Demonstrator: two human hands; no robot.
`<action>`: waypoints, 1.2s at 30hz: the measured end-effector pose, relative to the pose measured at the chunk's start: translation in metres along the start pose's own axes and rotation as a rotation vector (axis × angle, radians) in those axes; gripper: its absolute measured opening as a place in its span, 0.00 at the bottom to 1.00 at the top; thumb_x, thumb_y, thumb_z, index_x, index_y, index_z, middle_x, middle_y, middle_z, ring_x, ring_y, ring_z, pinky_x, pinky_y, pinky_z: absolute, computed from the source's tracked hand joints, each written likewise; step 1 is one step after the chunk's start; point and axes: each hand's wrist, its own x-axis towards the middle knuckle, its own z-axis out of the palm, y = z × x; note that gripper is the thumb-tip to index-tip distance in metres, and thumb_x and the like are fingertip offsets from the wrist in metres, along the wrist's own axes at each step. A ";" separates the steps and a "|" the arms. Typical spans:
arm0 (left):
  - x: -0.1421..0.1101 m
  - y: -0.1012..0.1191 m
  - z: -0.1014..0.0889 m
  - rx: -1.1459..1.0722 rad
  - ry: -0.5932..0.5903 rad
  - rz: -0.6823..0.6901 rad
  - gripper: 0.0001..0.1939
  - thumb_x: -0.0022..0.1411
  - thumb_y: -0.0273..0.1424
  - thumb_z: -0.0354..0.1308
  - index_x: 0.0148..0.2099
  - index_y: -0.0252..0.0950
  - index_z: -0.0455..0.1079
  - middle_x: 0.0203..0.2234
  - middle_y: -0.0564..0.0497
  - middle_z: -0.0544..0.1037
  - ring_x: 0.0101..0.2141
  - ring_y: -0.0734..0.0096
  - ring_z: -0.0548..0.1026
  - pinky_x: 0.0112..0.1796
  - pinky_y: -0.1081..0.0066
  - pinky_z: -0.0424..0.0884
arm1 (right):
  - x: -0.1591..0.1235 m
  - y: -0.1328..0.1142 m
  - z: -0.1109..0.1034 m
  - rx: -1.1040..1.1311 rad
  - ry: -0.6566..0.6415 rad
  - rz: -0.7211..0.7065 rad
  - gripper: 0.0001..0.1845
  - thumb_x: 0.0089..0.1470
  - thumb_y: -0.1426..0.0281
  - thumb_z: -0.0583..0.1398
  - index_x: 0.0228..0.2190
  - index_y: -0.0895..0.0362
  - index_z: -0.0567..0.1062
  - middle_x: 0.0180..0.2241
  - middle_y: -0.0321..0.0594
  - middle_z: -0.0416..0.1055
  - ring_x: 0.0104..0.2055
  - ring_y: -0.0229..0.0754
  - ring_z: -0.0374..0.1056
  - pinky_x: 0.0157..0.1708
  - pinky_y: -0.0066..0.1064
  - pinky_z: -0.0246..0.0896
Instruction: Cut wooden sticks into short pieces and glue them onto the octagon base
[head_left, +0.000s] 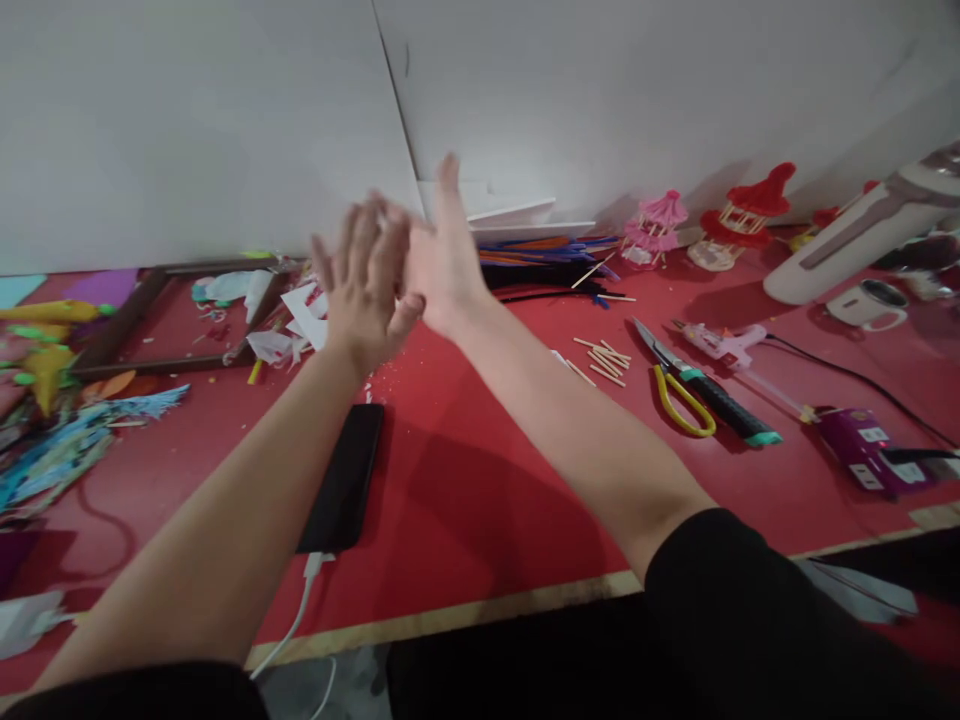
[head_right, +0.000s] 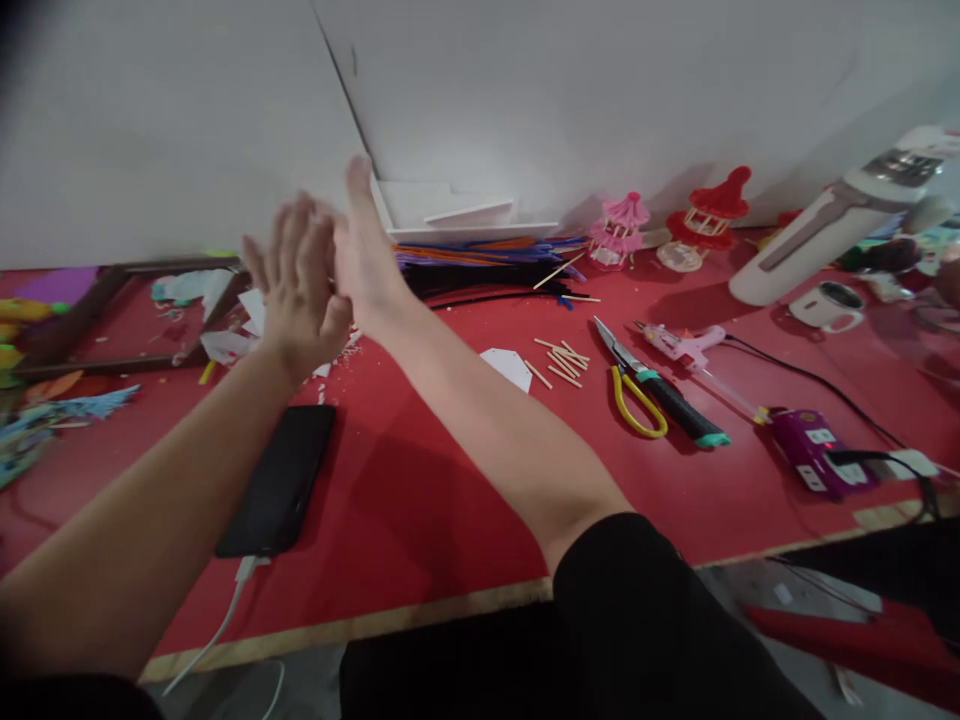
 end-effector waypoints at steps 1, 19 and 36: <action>0.001 -0.006 0.003 0.031 0.055 -0.064 0.31 0.69 0.40 0.47 0.70 0.43 0.44 0.69 0.47 0.51 0.69 0.54 0.42 0.63 0.45 0.46 | -0.005 -0.007 -0.013 0.060 0.055 -0.003 0.41 0.60 0.45 0.27 0.65 0.57 0.26 0.61 0.43 0.62 0.61 0.45 0.61 0.59 0.51 0.56; -0.179 0.124 0.074 -0.366 -0.656 0.920 0.35 0.69 0.52 0.37 0.71 0.39 0.46 0.69 0.51 0.50 0.69 0.62 0.45 0.65 0.56 0.42 | -0.182 0.046 -0.103 -0.698 -0.357 0.150 0.44 0.41 0.53 0.68 0.58 0.52 0.66 0.59 0.48 0.62 0.61 0.54 0.56 0.62 0.50 0.49; -0.040 0.023 0.051 0.212 -0.194 0.092 0.33 0.69 0.40 0.41 0.67 0.19 0.51 0.67 0.26 0.47 0.68 0.37 0.38 0.60 0.35 0.34 | -0.182 0.042 -0.146 -0.531 0.357 0.176 0.39 0.47 0.45 0.61 0.55 0.52 0.67 0.54 0.48 0.67 0.55 0.55 0.64 0.55 0.52 0.59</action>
